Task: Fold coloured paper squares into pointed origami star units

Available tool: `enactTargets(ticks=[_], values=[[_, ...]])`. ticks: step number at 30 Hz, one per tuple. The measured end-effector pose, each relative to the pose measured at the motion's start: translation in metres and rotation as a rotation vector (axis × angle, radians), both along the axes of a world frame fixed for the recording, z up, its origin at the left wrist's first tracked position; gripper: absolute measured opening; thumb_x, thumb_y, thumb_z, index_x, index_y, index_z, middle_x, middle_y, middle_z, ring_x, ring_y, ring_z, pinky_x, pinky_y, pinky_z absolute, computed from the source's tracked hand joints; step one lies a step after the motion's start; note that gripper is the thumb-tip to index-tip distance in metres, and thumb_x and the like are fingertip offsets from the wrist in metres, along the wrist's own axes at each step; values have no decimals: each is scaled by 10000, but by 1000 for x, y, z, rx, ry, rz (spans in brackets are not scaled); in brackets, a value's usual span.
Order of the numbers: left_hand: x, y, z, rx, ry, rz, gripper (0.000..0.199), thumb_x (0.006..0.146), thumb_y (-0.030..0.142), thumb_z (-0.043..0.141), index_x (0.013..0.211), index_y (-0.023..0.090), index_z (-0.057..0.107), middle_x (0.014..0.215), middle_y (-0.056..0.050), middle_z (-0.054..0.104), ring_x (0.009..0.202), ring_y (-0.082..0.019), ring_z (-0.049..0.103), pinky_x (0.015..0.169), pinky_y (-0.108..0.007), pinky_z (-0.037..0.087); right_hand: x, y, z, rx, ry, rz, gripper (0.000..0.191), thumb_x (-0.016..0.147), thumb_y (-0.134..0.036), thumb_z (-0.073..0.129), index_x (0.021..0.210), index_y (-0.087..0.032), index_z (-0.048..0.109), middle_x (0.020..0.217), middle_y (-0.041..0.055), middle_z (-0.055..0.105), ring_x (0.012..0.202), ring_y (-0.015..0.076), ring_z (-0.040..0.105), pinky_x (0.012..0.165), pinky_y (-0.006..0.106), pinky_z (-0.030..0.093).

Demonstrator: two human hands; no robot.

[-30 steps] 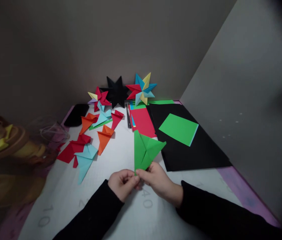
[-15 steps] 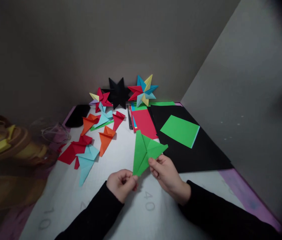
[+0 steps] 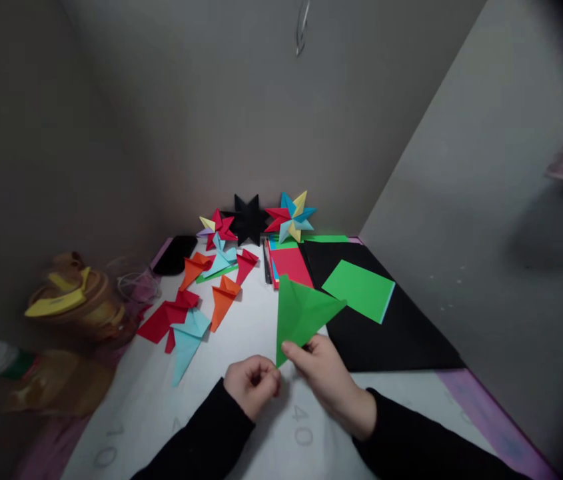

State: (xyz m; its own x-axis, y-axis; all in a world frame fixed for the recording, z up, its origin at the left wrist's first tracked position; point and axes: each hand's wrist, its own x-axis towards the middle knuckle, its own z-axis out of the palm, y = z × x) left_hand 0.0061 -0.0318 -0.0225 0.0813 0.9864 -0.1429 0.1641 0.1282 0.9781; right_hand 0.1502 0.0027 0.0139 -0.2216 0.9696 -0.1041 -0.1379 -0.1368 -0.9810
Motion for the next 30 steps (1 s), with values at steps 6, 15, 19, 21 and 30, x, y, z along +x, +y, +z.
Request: enactTargets(ticks=[6, 15, 19, 21, 30], values=[[-12, 18, 33, 179, -9, 175, 226, 773, 359, 531, 696, 152, 577, 578, -16, 603, 509, -111, 521, 470, -212, 387, -15, 36, 32, 83, -81, 7, 303, 706, -331, 649, 520, -164, 477, 430, -76, 346, 425, 62, 257, 426, 223, 228], [-36, 55, 3, 524, 72, 428, 308, 766, 307, 543, 1051, 194, 521, 1028, -81, 504, 816, -156, 549, 610, -262, 492, -49, 70, 3, 175, -223, 359, 123, 695, -230, 601, 698, -114, 644, 599, -9, 586, 539, 103, 474, 517, 215, 360], [-33, 58, -21, 424, -39, 442, 338, 778, 318, 528, 1086, 185, 483, 887, -44, 533, 734, -141, 543, 564, -239, 482, -50, 74, -20, 170, -210, 429, 156, 723, -241, 590, 768, -109, 660, 667, 11, 626, 585, 116, 512, 550, 223, 396], [-36, 60, -24, 399, -48, 411, 334, 770, 299, 544, 1079, 181, 493, 836, -30, 538, 711, -141, 543, 555, -237, 474, -49, 71, -33, 152, -151, 407, 183, 746, -270, 584, 792, -110, 657, 700, 19, 632, 613, 121, 523, 570, 228, 410], [-46, 60, -19, 279, -10, 294, 259, 728, 242, 582, 971, 156, 561, 780, -33, 578, 716, -156, 566, 605, -258, 476, -38, 65, -47, 169, -127, 280, 239, 803, -370, 554, 809, -135, 599, 691, 16, 570, 608, 122, 496, 546, 233, 405]])
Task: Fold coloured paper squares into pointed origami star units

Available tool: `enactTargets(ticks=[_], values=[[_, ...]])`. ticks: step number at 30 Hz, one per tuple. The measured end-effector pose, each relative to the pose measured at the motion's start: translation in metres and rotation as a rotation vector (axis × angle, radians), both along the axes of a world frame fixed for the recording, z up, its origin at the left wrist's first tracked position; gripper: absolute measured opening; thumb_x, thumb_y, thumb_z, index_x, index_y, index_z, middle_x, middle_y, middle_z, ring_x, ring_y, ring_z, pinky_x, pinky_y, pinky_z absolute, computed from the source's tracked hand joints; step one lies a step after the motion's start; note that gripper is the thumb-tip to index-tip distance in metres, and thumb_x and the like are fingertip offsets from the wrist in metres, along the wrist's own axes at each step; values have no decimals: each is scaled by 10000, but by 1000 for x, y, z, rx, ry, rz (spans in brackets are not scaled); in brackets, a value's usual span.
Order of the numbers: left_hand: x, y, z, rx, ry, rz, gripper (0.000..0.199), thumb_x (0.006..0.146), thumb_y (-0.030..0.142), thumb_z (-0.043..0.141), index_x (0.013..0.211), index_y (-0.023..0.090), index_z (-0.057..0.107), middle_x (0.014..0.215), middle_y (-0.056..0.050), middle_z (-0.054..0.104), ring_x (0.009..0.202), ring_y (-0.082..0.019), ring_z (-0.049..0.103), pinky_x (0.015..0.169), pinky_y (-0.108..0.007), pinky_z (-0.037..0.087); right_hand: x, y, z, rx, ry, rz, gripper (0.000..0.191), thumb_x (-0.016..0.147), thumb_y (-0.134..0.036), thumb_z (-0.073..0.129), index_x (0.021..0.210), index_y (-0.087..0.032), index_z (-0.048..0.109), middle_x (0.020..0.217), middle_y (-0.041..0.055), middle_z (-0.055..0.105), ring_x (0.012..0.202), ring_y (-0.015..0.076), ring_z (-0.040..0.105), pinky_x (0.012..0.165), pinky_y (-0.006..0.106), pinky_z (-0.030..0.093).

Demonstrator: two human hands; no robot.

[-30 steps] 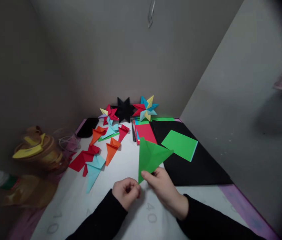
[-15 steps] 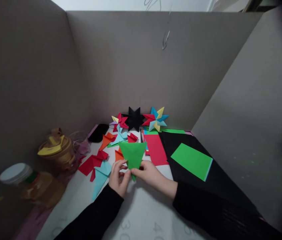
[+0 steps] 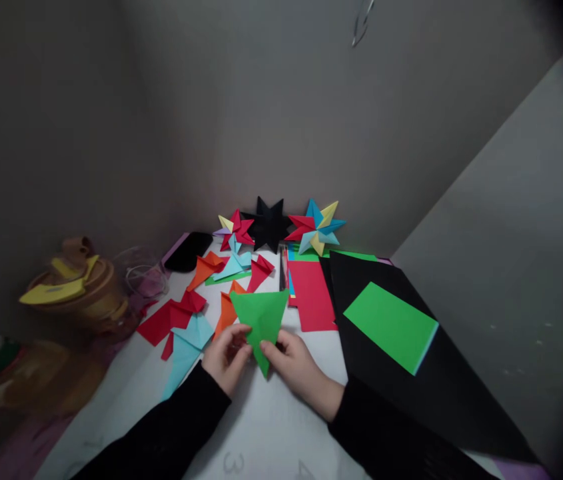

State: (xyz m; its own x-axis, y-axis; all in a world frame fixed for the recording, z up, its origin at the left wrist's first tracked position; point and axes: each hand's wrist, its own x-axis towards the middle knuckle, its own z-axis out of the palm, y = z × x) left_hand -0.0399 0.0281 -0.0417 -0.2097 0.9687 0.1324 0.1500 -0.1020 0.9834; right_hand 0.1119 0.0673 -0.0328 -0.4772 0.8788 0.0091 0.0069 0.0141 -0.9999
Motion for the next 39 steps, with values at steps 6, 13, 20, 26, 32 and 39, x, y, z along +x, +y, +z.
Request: enactTargets(ticks=[6, 13, 20, 26, 32, 39], values=[[-2, 0, 3, 107, 127, -22, 95, 735, 201, 575, 822, 165, 559, 860, -54, 549, 802, -172, 553, 642, -270, 476, 6, 3, -6, 119, -91, -78, 277, 857, -397, 480, 737, -154, 540, 599, -21, 470, 533, 101, 422, 486, 220, 350], [-4, -3, 13, 213, 367, -1, 110, 726, 224, 611, 807, 166, 565, 869, -57, 532, 770, -163, 537, 600, -257, 457, 8, 3, 1, 407, -110, -134, 206, 856, -269, 495, 719, -162, 604, 788, 47, 562, 749, 161, 532, 668, 278, 442], [-4, -9, 14, 191, 602, 48, 140, 764, 295, 588, 771, 156, 609, 544, 45, 396, 487, -108, 417, 471, -229, 343, 11, -1, 5, 640, -147, -33, 291, 848, -157, 486, 1097, -239, 614, 931, 66, 568, 861, 178, 558, 747, 307, 475], [-2, -14, 22, 275, 612, 2, 121, 784, 242, 561, 798, 169, 657, 786, -66, 582, 739, -171, 560, 638, -279, 458, 12, 0, 1, 684, -164, -78, 384, 862, -148, 466, 1216, -274, 544, 993, 75, 543, 866, 172, 563, 742, 305, 485], [-1, -13, 23, 311, 532, -83, 46, 786, 209, 550, 767, 180, 581, 928, -88, 643, 895, -210, 595, 775, -352, 476, 12, 0, 5, 646, -138, -104, 327, 862, -161, 465, 1150, -254, 590, 919, 59, 544, 831, 166, 556, 711, 292, 474], [7, -16, -1, 170, 105, -154, 348, 752, 166, 590, 1072, 205, 461, 1024, -80, 619, 876, -179, 645, 766, -331, 525, 10, 0, 8, 489, -106, -141, 205, 857, -251, 499, 746, -183, 656, 747, 38, 575, 722, 157, 538, 655, 274, 434]])
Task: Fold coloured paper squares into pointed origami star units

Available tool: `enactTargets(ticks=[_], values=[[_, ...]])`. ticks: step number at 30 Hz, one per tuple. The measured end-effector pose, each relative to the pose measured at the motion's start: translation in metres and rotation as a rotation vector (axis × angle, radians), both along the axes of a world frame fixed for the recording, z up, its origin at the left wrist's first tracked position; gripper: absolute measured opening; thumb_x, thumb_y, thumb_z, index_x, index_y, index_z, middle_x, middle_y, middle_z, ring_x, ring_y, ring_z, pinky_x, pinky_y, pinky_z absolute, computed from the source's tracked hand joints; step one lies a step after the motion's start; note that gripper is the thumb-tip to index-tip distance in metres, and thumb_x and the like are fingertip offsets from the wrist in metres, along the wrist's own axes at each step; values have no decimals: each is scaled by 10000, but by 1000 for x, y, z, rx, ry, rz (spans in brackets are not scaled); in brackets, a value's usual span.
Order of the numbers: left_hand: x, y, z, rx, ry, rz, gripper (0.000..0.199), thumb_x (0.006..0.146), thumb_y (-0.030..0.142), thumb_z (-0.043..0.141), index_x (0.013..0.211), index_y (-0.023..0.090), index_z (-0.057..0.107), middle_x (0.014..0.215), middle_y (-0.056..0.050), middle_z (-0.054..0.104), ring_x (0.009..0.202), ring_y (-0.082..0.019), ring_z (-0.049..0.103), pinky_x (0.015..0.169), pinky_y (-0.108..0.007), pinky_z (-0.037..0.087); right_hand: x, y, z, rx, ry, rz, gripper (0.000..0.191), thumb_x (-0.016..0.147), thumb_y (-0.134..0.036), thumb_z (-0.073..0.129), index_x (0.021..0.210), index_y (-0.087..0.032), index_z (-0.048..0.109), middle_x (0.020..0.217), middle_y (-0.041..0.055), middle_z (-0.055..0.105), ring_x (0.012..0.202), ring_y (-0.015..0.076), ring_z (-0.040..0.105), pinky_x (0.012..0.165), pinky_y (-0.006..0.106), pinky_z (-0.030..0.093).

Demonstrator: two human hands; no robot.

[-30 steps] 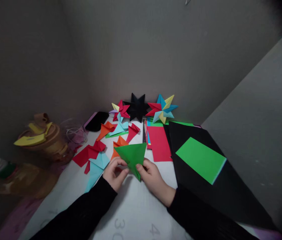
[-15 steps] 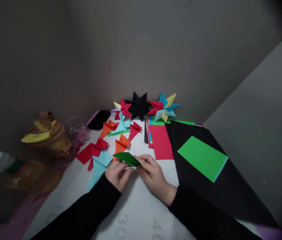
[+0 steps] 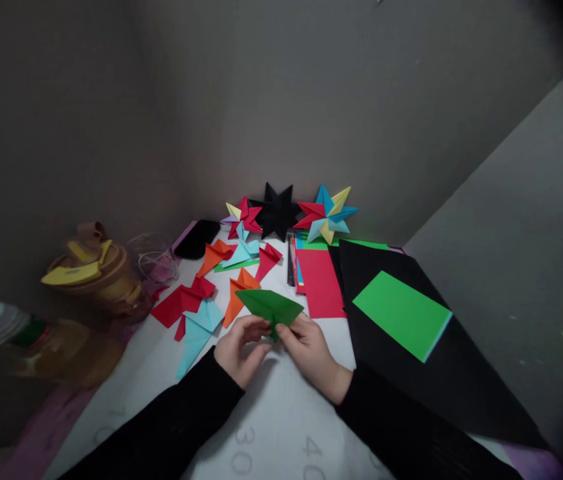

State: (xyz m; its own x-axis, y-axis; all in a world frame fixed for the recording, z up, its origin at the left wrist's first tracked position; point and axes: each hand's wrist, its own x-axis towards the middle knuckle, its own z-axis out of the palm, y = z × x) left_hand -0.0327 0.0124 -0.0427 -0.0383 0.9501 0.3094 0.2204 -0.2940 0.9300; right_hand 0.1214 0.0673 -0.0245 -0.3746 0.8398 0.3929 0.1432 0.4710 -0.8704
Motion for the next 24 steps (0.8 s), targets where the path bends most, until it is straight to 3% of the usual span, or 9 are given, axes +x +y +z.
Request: enactTargets(ticks=[2, 4, 9, 13, 19, 24], values=[[3, 1, -5, -4, -155, -1, 328, 777, 160, 547, 1087, 204, 448, 1070, -90, 597, 863, -167, 655, 764, -317, 530, 0, 1, -2, -67, 23, 6, 261, 854, -297, 505, 665, -175, 638, 723, 36, 578, 696, 151, 534, 633, 264, 429], [3, 2, -5, 5, -177, 50, 256, 792, 160, 526, 1041, 192, 478, 1006, -80, 610, 823, -154, 656, 742, -301, 530, 0, 1, -6, -187, 52, 18, 340, 843, -353, 518, 573, -163, 600, 657, 29, 565, 628, 137, 525, 573, 247, 416], [-9, 7, 6, 145, 132, 212, 146, 728, 150, 604, 859, 181, 546, 735, -4, 545, 609, -110, 548, 540, -231, 471, 1, 0, -14, -520, 134, 163, 407, 804, -458, 549, 547, -144, 585, 509, 8, 547, 447, 97, 469, 444, 219, 356], [-13, 8, 17, 227, 266, 175, 32, 746, 147, 584, 761, 176, 578, 702, -4, 517, 596, -106, 513, 515, -221, 444, 1, 1, -17, -546, 191, 202, 383, 797, -435, 575, 561, -136, 614, 522, 21, 583, 476, 102, 504, 483, 221, 385], [-5, 4, 11, 175, 241, 174, 182, 731, 277, 622, 888, 188, 642, 1004, -95, 565, 831, -178, 579, 636, -286, 502, -2, 4, -23, -650, 383, 187, 309, 792, -406, 599, 647, -140, 659, 582, 36, 631, 548, 129, 561, 559, 249, 429], [-3, 3, 8, 103, 170, 154, 68, 754, 225, 602, 784, 183, 646, 770, -48, 668, 706, -151, 606, 584, -252, 483, -2, 4, -23, -676, 379, 194, 330, 777, -421, 611, 606, -141, 650, 579, 43, 635, 553, 133, 562, 563, 255, 429]])
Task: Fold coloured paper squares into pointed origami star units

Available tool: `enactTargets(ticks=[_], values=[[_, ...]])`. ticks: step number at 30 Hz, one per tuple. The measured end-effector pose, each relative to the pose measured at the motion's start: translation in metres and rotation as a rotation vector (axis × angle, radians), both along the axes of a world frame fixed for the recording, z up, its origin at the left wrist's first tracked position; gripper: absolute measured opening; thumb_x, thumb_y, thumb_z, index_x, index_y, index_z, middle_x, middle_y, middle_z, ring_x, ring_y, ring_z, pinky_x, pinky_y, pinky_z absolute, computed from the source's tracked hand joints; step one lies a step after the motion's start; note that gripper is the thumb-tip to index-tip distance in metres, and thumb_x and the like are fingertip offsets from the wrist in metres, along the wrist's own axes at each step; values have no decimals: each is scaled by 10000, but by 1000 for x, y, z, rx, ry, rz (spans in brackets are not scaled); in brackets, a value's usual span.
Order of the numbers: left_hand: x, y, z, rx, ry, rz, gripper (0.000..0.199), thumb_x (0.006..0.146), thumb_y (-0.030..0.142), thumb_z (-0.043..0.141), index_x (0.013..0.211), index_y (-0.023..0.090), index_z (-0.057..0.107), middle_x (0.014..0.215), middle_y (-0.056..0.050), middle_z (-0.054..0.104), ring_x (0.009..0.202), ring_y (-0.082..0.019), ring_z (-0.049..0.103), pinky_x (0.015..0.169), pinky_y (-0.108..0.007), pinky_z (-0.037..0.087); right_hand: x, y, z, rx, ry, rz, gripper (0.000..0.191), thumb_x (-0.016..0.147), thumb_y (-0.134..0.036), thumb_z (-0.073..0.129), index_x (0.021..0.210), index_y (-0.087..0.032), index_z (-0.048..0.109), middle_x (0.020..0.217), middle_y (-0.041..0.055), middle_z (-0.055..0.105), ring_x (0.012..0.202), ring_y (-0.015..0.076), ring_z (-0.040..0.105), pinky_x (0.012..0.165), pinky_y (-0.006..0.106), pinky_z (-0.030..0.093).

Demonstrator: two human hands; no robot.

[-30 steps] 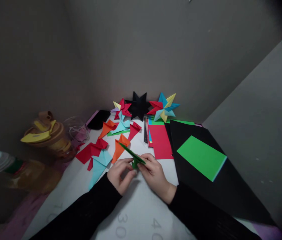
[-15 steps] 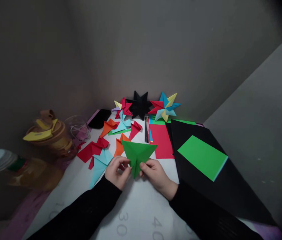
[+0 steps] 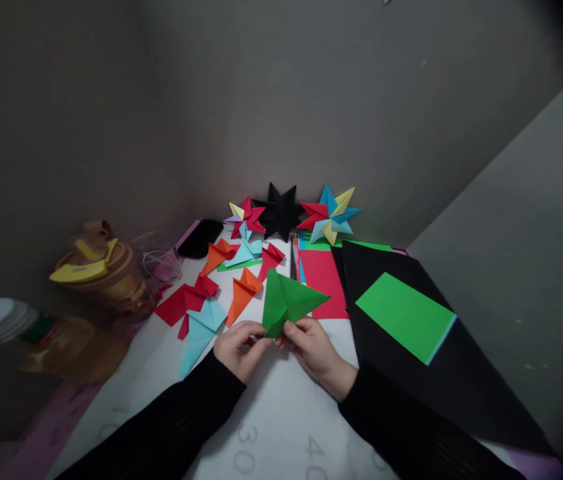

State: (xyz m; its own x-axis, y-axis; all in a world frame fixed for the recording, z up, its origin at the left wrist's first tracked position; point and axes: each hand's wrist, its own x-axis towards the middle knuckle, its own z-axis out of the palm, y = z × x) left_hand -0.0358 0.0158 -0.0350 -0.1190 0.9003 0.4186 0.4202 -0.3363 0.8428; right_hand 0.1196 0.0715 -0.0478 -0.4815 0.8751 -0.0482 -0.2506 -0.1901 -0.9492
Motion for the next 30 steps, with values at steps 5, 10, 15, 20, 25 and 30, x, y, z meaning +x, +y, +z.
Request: enactTargets(ticks=[5, 10, 15, 20, 25, 30], values=[[5, 1, 7, -251, -300, 77, 179, 637, 242, 688, 650, 178, 522, 525, 42, 583, 464, -92, 517, 470, -208, 409, 0, 1, 0, 15, -28, 27, 294, 775, -399, 620, 646, -136, 643, 580, 30, 634, 526, 115, 547, 530, 236, 413], [8, 3, 10, -397, -577, -47, 287, 577, 190, 709, 693, 182, 446, 470, 76, 572, 416, -73, 510, 432, -172, 370, -2, -2, 4, -18, -46, 96, 235, 714, -362, 685, 703, -135, 628, 553, -13, 592, 480, 87, 491, 481, 213, 369], [8, 3, 6, -444, -542, -91, 232, 571, 222, 727, 656, 158, 520, 461, 68, 554, 415, -63, 498, 439, -177, 369, -4, -4, 7, -68, -112, 56, 248, 706, -356, 678, 640, -137, 584, 482, -39, 528, 412, 66, 422, 398, 193, 287], [11, 2, 3, -553, -504, -117, 191, 605, 289, 713, 684, 158, 599, 485, 28, 609, 412, -84, 515, 435, -201, 397, -4, 0, 5, -107, -73, -89, 252, 712, -356, 673, 642, -147, 552, 452, -42, 521, 380, 66, 426, 372, 186, 282], [9, 3, 4, -570, -418, -169, 179, 630, 332, 696, 634, 163, 639, 451, 25, 594, 377, -79, 475, 392, -192, 368, -3, 1, 7, -87, -32, -50, 249, 701, -352, 689, 649, -143, 566, 476, -29, 553, 404, 74, 467, 394, 187, 327], [8, 4, 5, -619, -369, -192, 206, 628, 357, 689, 618, 160, 627, 429, 32, 567, 346, -70, 432, 357, -186, 338, -3, -1, 7, -131, -8, 23, 231, 686, -335, 706, 702, -146, 574, 490, -39, 569, 399, 70, 473, 397, 181, 335]])
